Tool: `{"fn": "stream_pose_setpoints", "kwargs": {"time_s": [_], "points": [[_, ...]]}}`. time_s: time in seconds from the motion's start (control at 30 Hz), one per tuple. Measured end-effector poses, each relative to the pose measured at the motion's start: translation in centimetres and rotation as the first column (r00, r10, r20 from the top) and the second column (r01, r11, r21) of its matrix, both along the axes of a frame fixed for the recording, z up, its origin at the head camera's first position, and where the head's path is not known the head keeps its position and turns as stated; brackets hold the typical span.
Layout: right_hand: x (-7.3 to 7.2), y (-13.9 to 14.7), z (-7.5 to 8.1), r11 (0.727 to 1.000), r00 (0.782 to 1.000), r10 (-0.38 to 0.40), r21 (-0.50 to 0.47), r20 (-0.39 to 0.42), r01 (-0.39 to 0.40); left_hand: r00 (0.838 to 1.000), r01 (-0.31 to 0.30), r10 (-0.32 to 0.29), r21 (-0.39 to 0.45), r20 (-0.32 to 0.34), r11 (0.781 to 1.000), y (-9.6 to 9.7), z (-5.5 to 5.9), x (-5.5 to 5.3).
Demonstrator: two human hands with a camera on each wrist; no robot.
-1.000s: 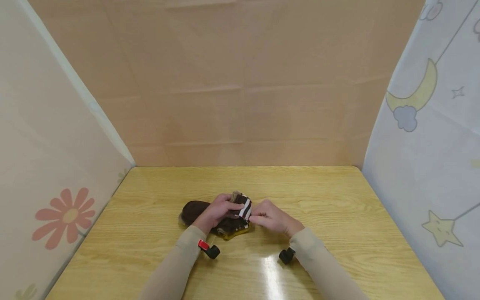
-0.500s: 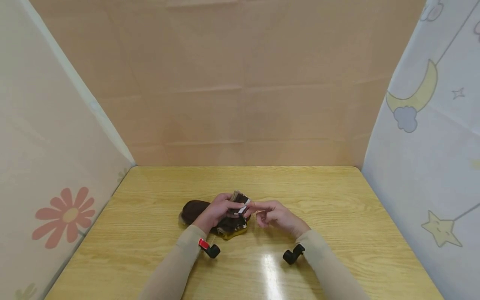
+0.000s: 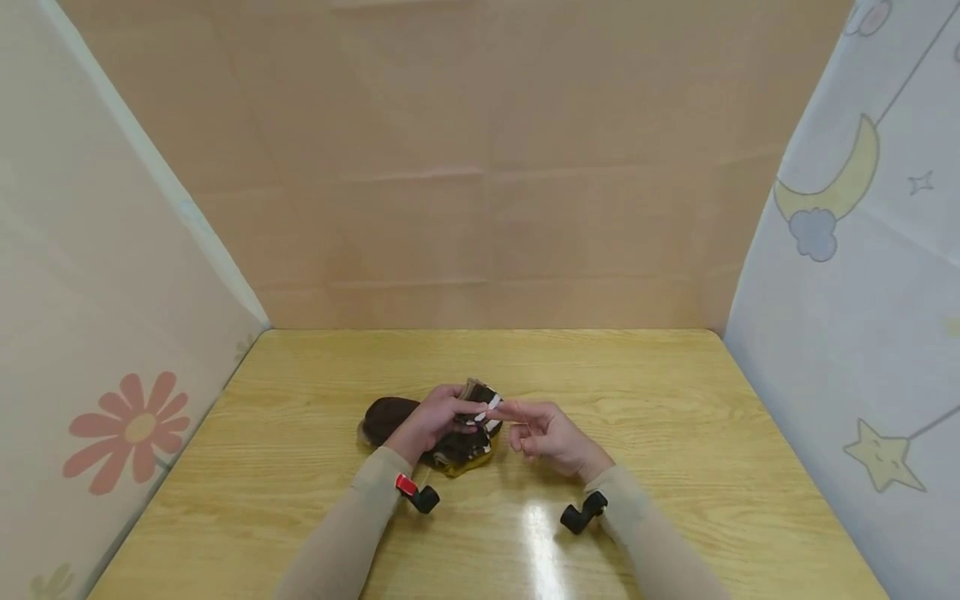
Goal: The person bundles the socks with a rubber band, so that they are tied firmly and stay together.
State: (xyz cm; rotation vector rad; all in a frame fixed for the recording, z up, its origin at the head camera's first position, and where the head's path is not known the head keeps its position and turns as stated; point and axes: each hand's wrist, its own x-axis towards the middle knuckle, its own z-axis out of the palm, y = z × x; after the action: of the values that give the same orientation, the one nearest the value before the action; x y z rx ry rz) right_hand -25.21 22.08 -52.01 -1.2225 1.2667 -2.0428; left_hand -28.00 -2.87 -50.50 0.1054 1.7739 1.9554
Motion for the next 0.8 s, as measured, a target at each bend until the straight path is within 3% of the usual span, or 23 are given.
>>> {"fn": "stream_pose_setpoints", "kwargs": {"time_s": [0.1,0.2,0.27,0.37,0.47,0.57,0.7,0.77,0.8], "points": [[0.2,0.1,0.3,0.996,0.998,0.029,-0.09,0.052,-0.025,1.0,0.002,-0.002,-0.007,-0.004,1.0,-0.1,0.1,0.0],[0.7,0.1,1.0,0.987,0.982,0.03,-0.161,0.186,0.001,1.0,0.001,-0.001,-0.005,-0.004,1.0,-0.1,0.2,0.1],[1.0,-0.1,1.4,0.977,0.966,0.007,-0.206,0.26,0.048,1.0,-0.001,0.001,0.0,-0.003,1.0,-0.2,0.3,0.1],[1.2,-0.5,1.7,0.953,0.952,-0.042,-0.273,0.302,0.129,1.0,-0.01,0.01,0.004,-0.002,1.0,-0.2,0.1,0.0],[1.2,-0.9,1.8,0.923,0.925,-0.109,-0.308,0.364,0.231,1.0,-0.022,0.022,0.003,-0.006,1.0,-0.1,0.0,0.0],[1.2,-1.4,1.7,0.902,0.881,-0.217,-0.259,0.421,0.346,1.0,-0.025,0.025,-0.002,-0.013,1.0,0.0,-0.2,0.1],[1.1,-2.0,1.7,0.884,0.815,-0.393,-0.069,0.426,0.463,1.0,-0.028,0.028,0.006,-0.008,1.0,0.2,-0.2,0.2],[1.0,-2.2,1.7,0.879,0.813,-0.454,0.033,0.364,0.475,0.999,-0.031,0.031,0.008,-0.007,0.999,0.3,-0.1,0.3],[0.9,-2.2,1.7,0.877,0.823,-0.473,0.077,0.316,0.474,0.999,-0.033,0.033,0.008,-0.008,0.999,0.3,-0.1,0.3]]}}
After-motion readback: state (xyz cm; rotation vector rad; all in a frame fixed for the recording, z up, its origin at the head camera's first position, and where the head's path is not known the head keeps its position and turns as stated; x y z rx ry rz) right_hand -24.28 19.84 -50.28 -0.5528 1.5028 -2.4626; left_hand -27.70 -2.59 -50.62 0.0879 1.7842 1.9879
